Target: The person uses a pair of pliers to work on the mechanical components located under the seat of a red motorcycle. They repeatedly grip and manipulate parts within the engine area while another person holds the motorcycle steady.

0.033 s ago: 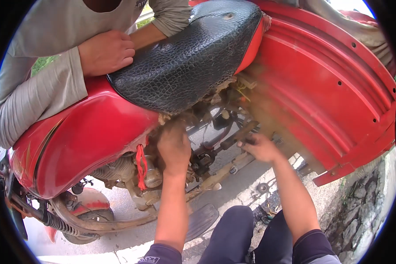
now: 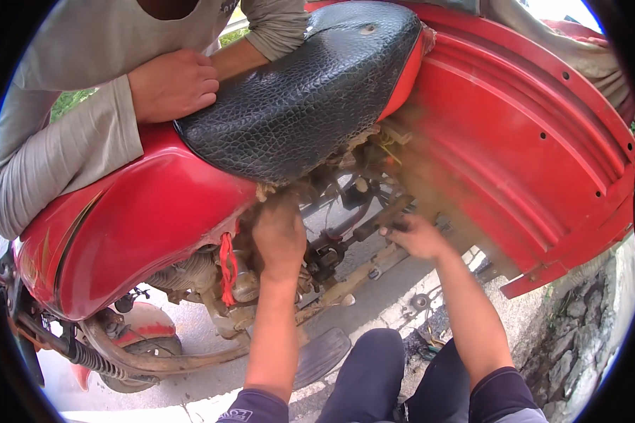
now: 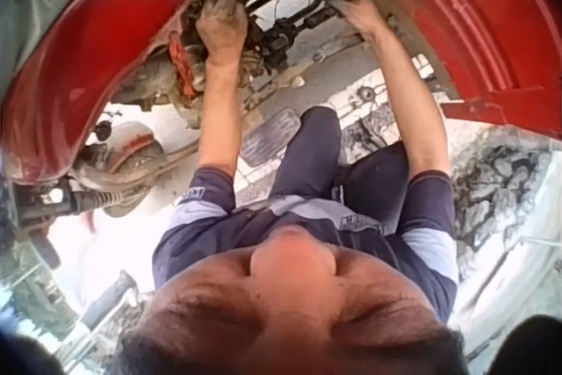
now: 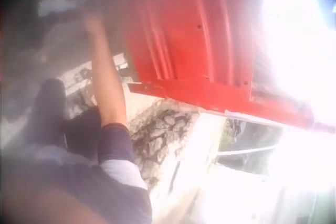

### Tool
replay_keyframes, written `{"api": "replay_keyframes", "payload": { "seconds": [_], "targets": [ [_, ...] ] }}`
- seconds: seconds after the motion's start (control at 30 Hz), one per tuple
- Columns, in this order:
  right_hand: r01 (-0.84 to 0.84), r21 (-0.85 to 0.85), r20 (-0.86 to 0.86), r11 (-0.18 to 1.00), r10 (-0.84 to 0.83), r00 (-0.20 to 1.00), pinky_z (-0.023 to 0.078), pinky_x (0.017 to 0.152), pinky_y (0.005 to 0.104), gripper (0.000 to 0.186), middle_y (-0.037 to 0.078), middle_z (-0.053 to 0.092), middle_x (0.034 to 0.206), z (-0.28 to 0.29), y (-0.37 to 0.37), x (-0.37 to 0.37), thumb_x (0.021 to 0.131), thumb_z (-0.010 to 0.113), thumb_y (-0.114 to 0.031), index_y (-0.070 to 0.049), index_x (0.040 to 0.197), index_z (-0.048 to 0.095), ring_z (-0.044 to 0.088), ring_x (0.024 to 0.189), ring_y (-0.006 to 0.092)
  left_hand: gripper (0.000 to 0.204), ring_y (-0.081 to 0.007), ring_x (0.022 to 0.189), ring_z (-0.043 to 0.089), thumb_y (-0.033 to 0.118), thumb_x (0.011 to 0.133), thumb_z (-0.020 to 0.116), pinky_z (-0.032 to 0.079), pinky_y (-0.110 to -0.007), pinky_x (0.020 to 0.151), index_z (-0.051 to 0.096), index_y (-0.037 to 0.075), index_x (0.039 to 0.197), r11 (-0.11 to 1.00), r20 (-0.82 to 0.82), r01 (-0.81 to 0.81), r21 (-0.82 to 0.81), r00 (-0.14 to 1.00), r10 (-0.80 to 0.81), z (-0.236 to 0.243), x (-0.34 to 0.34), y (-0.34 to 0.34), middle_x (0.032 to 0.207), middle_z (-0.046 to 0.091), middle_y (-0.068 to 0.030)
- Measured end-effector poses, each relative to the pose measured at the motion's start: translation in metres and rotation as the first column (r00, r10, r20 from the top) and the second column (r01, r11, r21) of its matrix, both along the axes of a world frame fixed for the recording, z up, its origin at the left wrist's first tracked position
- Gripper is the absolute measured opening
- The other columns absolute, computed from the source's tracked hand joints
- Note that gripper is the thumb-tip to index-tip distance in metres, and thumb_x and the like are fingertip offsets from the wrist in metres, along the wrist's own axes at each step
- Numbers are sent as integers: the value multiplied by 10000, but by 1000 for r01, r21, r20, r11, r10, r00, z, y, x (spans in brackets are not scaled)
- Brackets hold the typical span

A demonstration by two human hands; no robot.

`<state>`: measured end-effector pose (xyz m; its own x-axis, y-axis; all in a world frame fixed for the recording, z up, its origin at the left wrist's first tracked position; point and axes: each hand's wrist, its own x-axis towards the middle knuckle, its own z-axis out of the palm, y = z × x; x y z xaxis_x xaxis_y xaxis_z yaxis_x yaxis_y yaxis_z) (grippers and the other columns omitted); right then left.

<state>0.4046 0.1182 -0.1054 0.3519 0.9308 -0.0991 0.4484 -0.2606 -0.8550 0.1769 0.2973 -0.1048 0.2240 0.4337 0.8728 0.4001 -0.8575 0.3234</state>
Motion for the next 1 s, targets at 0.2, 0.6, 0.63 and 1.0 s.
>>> {"api": "replay_keyframes", "payload": {
  "seconds": [0.2,0.6,0.63,1.0],
  "targets": [
    [212,207,-252,955,-158,955,491,615,267,360,-14,641,779,2,45,8,985,730,-343,5,1080,736,572,683,81,266,-371,852,702,-11,791,682,585,-427,760,758,31,1043,999,-80,28,25,996,-26,4,-3,4,982,727,-166],
    [104,291,-531,951,71,844,407,575,271,194,-22,633,767,44,115,-43,950,752,-227,-40,925,711,518,676,84,209,-294,809,732,-67,819,668,580,-372,737,745,-17,1007,997,-20,15,80,1000,-13,2,14,6,933,756,-157],
    [93,299,-538,950,87,839,406,574,270,195,-24,624,757,43,116,-42,951,752,-231,-43,924,708,513,669,85,230,-300,815,731,-73,809,658,581,-369,735,743,-12,1013,994,19,42,98,999,-44,3,18,7,961,752,-156],
    [58,309,-549,949,128,826,393,539,249,239,-22,593,729,35,122,-45,982,721,-268,-45,907,680,512,642,76,303,-349,883,715,-43,804,638,583,-408,774,745,52,1071,991,36,-22,135,999,17,0,33,9,1008,736,-137]
  ]
}}
